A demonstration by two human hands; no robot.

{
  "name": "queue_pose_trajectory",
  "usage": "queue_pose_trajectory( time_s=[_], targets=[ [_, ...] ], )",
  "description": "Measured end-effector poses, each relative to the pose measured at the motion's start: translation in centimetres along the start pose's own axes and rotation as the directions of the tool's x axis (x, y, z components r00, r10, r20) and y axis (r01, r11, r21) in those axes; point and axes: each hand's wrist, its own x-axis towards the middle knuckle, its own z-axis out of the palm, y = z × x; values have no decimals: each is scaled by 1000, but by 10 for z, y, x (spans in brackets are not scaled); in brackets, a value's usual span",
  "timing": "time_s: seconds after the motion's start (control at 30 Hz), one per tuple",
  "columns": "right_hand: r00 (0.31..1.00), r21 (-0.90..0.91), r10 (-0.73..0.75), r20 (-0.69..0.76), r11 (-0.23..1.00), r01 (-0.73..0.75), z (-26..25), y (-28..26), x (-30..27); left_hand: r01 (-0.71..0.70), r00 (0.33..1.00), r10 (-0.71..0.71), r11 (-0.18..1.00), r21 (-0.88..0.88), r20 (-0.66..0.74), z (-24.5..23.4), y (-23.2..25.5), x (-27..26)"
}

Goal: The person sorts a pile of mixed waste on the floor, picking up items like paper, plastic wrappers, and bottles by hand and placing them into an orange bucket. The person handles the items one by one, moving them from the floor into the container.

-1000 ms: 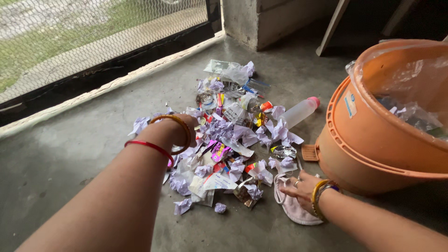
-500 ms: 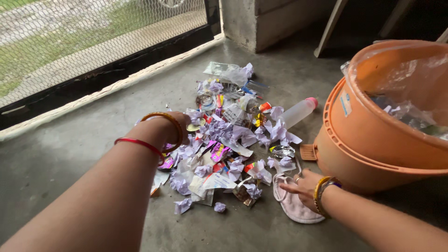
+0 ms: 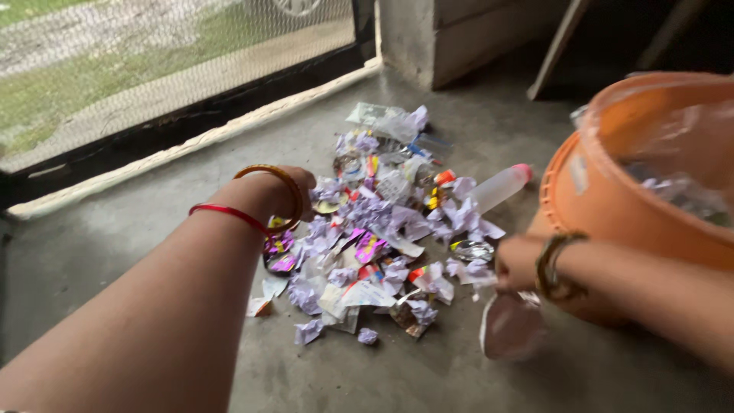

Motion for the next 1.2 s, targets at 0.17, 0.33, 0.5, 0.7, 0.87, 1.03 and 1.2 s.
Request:
queue_pose_trajectory(
  time_s=[0.17, 0.33, 0.5, 0.7, 0.87, 1.03, 1.2],
  targets=[
    [989, 344, 139, 57, 927, -150, -113, 9, -73, 25, 996, -34, 993, -113, -78, -5, -4, 1],
    [951, 461, 266, -159, 871, -166, -199, 5, -151, -15, 990, -12, 981, -192, -138, -13, -9, -10],
    [734, 497, 232, -639, 853, 162, -239, 33, -193, -72, 966, -9, 951, -301, -258, -36, 1, -19],
    [394, 444, 300, -869, 825, 349, -265, 68, -239, -327, 917, 75, 704, -630, -393, -94, 50, -37],
    [202, 272, 202, -959, 859, 434, -258, 96, -264, -295, 919, 84, 793, -532, -384, -121, 101, -62],
    [184, 337, 297, -937, 909, 245, -234, 120, -271, -354, 907, 158, 787, -505, -390, -121, 127, -56],
    [426, 606, 544, -723, 795, 12, -180, 157, -239, -401, 892, 198, 762, -508, -407, -117, 137, -38]
  ],
)
